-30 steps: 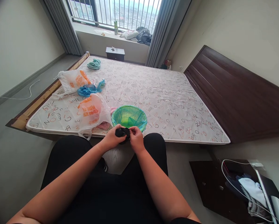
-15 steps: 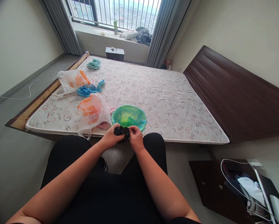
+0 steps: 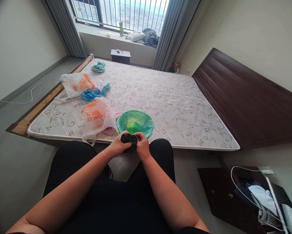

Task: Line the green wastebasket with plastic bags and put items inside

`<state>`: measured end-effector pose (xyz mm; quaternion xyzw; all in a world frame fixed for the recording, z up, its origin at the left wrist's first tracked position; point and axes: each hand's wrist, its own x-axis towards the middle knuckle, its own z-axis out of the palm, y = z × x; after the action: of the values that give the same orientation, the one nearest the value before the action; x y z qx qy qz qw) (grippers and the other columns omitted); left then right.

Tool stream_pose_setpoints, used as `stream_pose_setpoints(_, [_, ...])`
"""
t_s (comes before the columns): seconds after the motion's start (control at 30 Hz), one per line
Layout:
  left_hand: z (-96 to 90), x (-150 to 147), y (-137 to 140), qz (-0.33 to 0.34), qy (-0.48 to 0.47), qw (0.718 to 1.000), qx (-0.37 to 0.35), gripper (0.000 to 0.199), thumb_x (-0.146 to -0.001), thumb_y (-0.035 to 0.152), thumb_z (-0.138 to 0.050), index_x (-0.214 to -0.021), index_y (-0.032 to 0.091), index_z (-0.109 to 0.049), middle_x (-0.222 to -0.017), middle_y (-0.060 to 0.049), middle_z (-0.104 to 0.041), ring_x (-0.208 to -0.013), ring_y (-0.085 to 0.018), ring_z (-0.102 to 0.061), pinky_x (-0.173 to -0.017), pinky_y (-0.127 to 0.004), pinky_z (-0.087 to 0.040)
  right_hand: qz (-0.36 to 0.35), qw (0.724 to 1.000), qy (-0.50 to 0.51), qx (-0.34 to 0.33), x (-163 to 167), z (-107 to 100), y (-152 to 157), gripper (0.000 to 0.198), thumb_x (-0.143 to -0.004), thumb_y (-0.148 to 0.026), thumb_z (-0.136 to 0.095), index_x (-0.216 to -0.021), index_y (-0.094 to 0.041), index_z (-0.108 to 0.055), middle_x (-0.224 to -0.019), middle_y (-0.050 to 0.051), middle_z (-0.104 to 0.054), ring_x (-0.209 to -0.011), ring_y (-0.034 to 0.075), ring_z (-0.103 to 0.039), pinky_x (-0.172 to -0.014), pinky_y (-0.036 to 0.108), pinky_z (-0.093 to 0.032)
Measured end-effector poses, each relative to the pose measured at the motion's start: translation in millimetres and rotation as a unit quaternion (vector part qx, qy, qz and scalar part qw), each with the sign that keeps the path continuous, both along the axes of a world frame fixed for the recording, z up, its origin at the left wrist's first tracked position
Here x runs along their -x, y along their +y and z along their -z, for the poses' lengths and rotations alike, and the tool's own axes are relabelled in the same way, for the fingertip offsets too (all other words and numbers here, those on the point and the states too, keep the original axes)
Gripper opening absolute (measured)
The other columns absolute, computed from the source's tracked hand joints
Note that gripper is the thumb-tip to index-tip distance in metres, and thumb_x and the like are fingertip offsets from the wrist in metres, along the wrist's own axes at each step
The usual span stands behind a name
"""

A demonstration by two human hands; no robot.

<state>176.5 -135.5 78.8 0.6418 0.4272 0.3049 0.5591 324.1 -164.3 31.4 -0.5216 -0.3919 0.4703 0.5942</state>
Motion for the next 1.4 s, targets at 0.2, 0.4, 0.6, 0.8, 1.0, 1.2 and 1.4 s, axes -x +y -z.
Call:
stream_pose_setpoints(0.2, [1.1, -5.2, -2.8, -0.025, -0.007, 1.0, -0.003, 0.021, -0.065, 0.018, -0.06, -0.077, 0.021, -0.043, -0.068, 0.007, -0.044, -0.065, -0.011, -0.042, -0.06, -0.024, -0.034, 0.002, 1.0, -0.011, -0.002, 6.4, 7.0, -2.6, 0.021, -0.068, -0.02, -0.066, -0.089, -0.02, -0.065, -0.082, -0.001, -0.066, -0.075, 0.015, -0.06, -0.073, 0.028, -0.048])
stream_pose_setpoints(0.4, [13.1, -9.2, -0.5, -0.1, -0.042, 0.994, -0.008, 0.019, -0.064, 0.017, -0.06, -0.073, 0.021, -0.044, -0.068, 0.006, -0.045, -0.064, -0.011, -0.041, -0.061, -0.025, -0.035, -0.008, 1.0, 0.007, 0.007, 14.8, 2.0, -4.4, 0.017, -0.072, -0.025, -0.066, -0.087, -0.02, -0.062, -0.078, -0.001, -0.064, -0.071, 0.015, -0.058, -0.068, 0.028, -0.047])
stream_pose_setpoints(0.6, [20.5, -12.6, 0.8, -0.133, -0.042, 0.989, -0.043, 0.017, -0.069, 0.018, -0.061, -0.069, 0.021, -0.044, -0.067, 0.005, -0.046, -0.064, -0.012, -0.043, -0.062, -0.025, -0.037, 0.019, 1.0, 0.013, 0.013, 21.2, -0.2, -5.5, 0.017, -0.077, -0.03, -0.068, -0.089, -0.02, -0.062, -0.078, -0.001, -0.064, -0.07, 0.014, -0.057, -0.067, 0.027, -0.046])
stream_pose_setpoints(0.8, [18.4, -9.7, 5.4, -0.17, -0.023, 0.984, -0.04, 0.017, -0.07, 0.02, -0.061, -0.069, 0.021, -0.044, -0.065, 0.005, -0.047, -0.063, -0.012, -0.044, -0.061, -0.026, -0.037, 0.004, 0.995, 0.098, 0.01, 20.6, 9.0, 2.6, 0.027, -0.079, -0.042, -0.074, -0.087, -0.022, -0.059, -0.078, -0.002, -0.061, -0.069, 0.013, -0.056, -0.064, 0.026, -0.046])
stream_pose_setpoints(1.0, [18.7, -2.8, 10.4, -0.182, -0.005, 0.982, -0.048, 0.015, -0.07, 0.021, -0.061, -0.07, 0.022, -0.046, -0.065, 0.004, -0.051, -0.063, -0.014, -0.047, -0.064, -0.028, -0.039, -0.066, 0.98, 0.185, 0.031, 19.0, 0.0, 2.8, 0.035, -0.077, -0.044, -0.079, -0.088, -0.023, -0.054, -0.069, -0.007, -0.053, -0.05, 0.007, -0.042, -0.044, 0.02, -0.034])
stream_pose_setpoints(1.2, [22.6, 0.2, 13.4, -0.188, 0.014, 0.979, -0.081, 0.014, -0.07, 0.018, -0.058, -0.068, 0.022, -0.045, -0.066, 0.004, -0.052, -0.064, -0.014, -0.046, -0.066, -0.029, -0.039, -0.132, 0.968, 0.213, 0.029, 15.4, -4.7, 2.7, 0.038, -0.079, -0.044, -0.08, -0.086, -0.024, -0.047, -0.058, -0.011, -0.047, -0.039, 0.005, -0.036, -0.039, 0.018, -0.03])
stream_pose_setpoints(1.4, [20.8, 1.4, 13.2, -0.18, 0.02, 0.98, -0.088, 0.015, -0.07, 0.019, -0.058, -0.068, 0.022, -0.043, -0.064, 0.005, -0.05, -0.063, -0.014, -0.045, -0.066, -0.029, -0.038, -0.18, 0.962, 0.2, 0.039, 11.9, -2.7, 5.2, 0.041, -0.081, -0.049, -0.076, -0.087, -0.025, -0.043, -0.048, -0.015, -0.04, -0.032, 0.005, -0.029, -0.036, 0.018, -0.029])
